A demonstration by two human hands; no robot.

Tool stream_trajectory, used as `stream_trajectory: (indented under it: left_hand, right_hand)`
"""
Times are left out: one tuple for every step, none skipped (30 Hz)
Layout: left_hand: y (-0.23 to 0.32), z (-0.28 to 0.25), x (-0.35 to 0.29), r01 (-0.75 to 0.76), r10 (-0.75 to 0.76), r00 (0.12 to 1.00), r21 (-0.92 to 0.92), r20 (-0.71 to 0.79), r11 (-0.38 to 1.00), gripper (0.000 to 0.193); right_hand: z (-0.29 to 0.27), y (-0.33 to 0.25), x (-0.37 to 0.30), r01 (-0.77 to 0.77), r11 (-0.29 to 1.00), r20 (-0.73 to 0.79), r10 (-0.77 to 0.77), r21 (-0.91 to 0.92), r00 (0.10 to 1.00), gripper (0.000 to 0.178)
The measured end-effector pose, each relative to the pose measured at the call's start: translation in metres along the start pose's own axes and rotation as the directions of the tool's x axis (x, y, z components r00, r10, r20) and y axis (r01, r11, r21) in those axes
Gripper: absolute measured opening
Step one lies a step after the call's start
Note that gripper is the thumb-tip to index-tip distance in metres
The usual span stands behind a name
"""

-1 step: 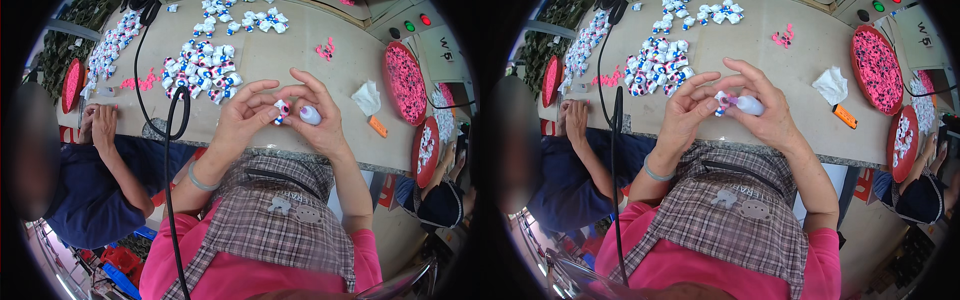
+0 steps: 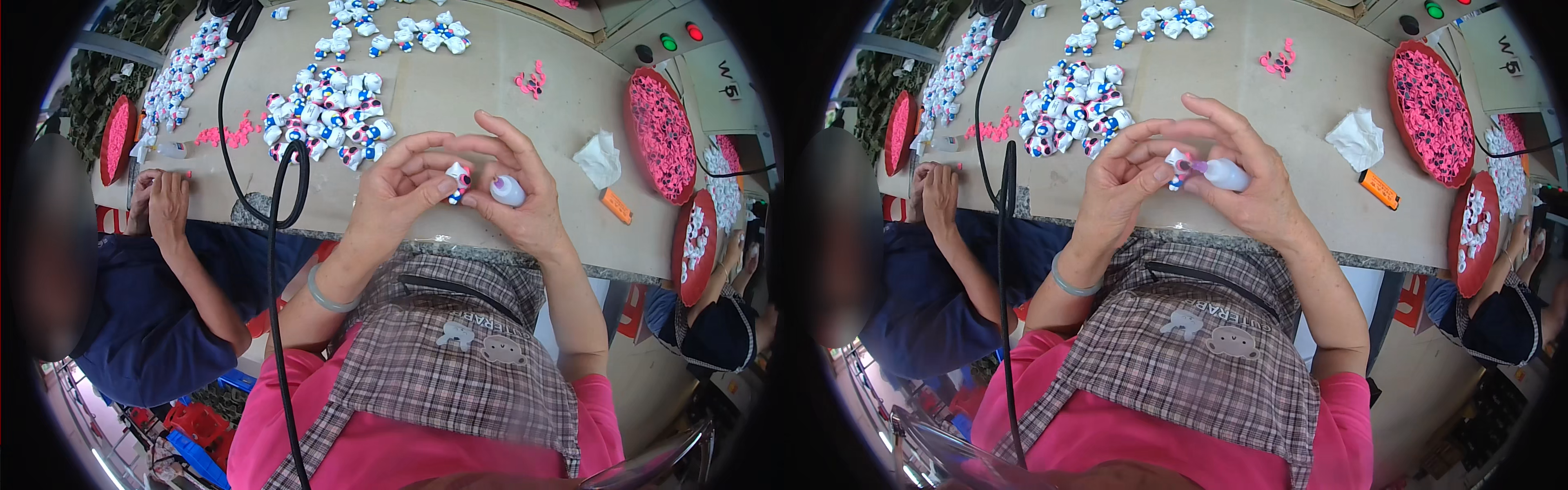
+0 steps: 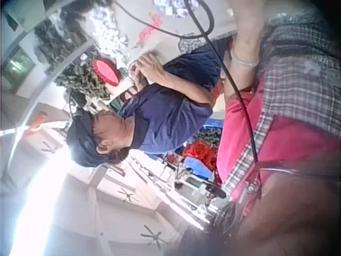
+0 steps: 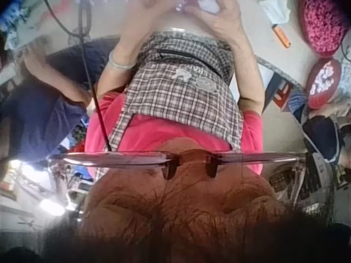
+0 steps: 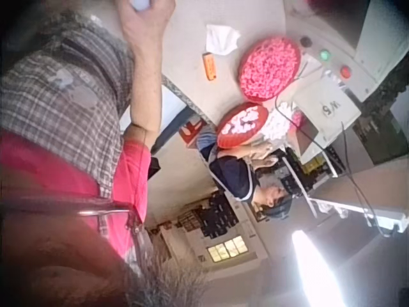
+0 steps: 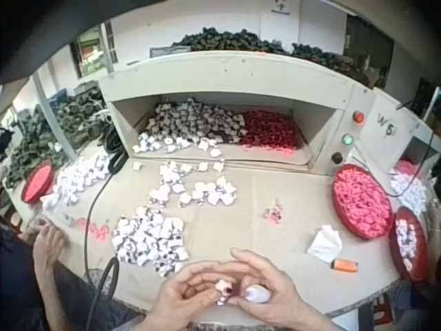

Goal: The person assembles figurines by applying glue from a squeeze bottle and attaching small accessories onto them by hand.

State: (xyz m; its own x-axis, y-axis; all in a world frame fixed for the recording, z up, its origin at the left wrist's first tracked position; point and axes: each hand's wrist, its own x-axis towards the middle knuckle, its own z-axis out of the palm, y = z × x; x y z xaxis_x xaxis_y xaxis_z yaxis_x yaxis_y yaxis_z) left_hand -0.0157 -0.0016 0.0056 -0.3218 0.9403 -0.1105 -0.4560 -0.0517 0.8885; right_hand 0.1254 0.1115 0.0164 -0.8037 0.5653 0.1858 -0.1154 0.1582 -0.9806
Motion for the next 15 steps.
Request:
stream_trajectory:
  left_hand:
    - [-0.002, -0.001, 0.000, -0.029, 0.029, 1.000, -0.002, -0.002, 1.000, 0.043]
    - [-0.002, 0.001, -0.001, -0.028, 0.028, 1.000, -0.004, -0.003, 1.000, 0.043]
    - [0.000, 0.003, -0.002, -0.047, 0.047, 0.999, 0.001, -0.002, 0.999, 0.041]
    - [0.001, 0.004, -0.003, -0.065, 0.065, 0.998, 0.006, -0.001, 0.998, 0.039]
    - [0.000, 0.003, -0.003, -0.063, 0.063, 0.998, 0.004, 0.000, 0.998, 0.039]
    - [-0.001, 0.002, -0.003, -0.054, 0.054, 0.998, 0.016, 0.032, 0.998, 0.035]
    - [-0.002, 0.001, -0.003, -0.046, 0.044, 0.997, 0.028, 0.065, 0.999, 0.031]
    - [-0.003, 0.001, -0.003, -0.044, 0.042, 0.997, 0.027, 0.066, 0.999, 0.031]
    - [-0.003, 0.002, -0.003, -0.041, 0.039, 0.997, 0.029, 0.061, 0.999, 0.028]
    - [-0.003, 0.002, -0.003, -0.037, 0.036, 0.998, 0.030, 0.056, 0.999, 0.025]
    - [-0.004, 0.002, -0.003, -0.036, 0.034, 0.998, 0.029, 0.057, 0.999, 0.025]
    - [-0.004, 0.002, -0.003, -0.037, 0.034, 0.998, 0.042, 0.051, 0.998, 0.025]
    - [-0.005, 0.003, -0.003, -0.037, 0.035, 0.998, 0.056, 0.045, 0.998, 0.024]
    - [-0.006, 0.003, -0.003, -0.035, 0.033, 0.998, 0.055, 0.045, 0.998, 0.024]
    - [-0.008, 0.003, -0.003, -0.064, 0.061, 0.997, 0.061, 0.045, 0.996, 0.024]
  right_hand:
    - [0.000, -0.003, -0.001, -0.003, 1.000, 0.000, 0.003, -0.002, 1.000, 0.071]
    - [0.001, -0.007, -0.002, -0.044, 0.992, -0.047, 0.050, 0.116, 0.998, 0.063]
    - [0.001, -0.008, -0.003, -0.080, 0.969, -0.088, 0.103, 0.235, 0.991, 0.056]
    - [0.000, -0.006, -0.005, -0.082, 0.969, -0.088, 0.105, 0.234, 0.991, 0.056]
    - [-0.003, -0.003, -0.007, -0.142, 0.958, -0.100, 0.172, 0.249, 0.980, 0.044]
    - [-0.004, 0.000, -0.009, -0.202, 0.943, -0.110, 0.237, 0.264, 0.965, 0.033]
    - [-0.003, 0.002, -0.011, -0.204, 0.943, -0.112, 0.240, 0.264, 0.964, 0.033]
    - [-0.002, 0.004, -0.012, -0.239, 0.917, -0.095, 0.282, 0.320, 0.955, 0.023]
    - [-0.002, 0.006, -0.013, -0.272, 0.886, -0.076, 0.322, 0.375, 0.944, 0.013]
    - [-0.001, 0.007, -0.013, -0.274, 0.886, -0.078, 0.324, 0.375, 0.943, 0.013]
    - [0.000, 0.008, -0.014, -0.262, 0.895, -0.088, 0.312, 0.360, 0.946, 0.012]
    - [0.000, 0.009, -0.014, -0.250, 0.904, -0.098, 0.300, 0.346, 0.949, 0.010]
    - [0.000, 0.010, -0.014, -0.252, 0.904, -0.098, 0.302, 0.346, 0.948, 0.010]
    - [-0.001, 0.011, -0.014, -0.259, 0.905, -0.097, 0.307, 0.339, 0.947, 0.010]
    - [-0.001, 0.011, -0.014, -0.266, 0.905, -0.095, 0.312, 0.331, 0.945, 0.009]
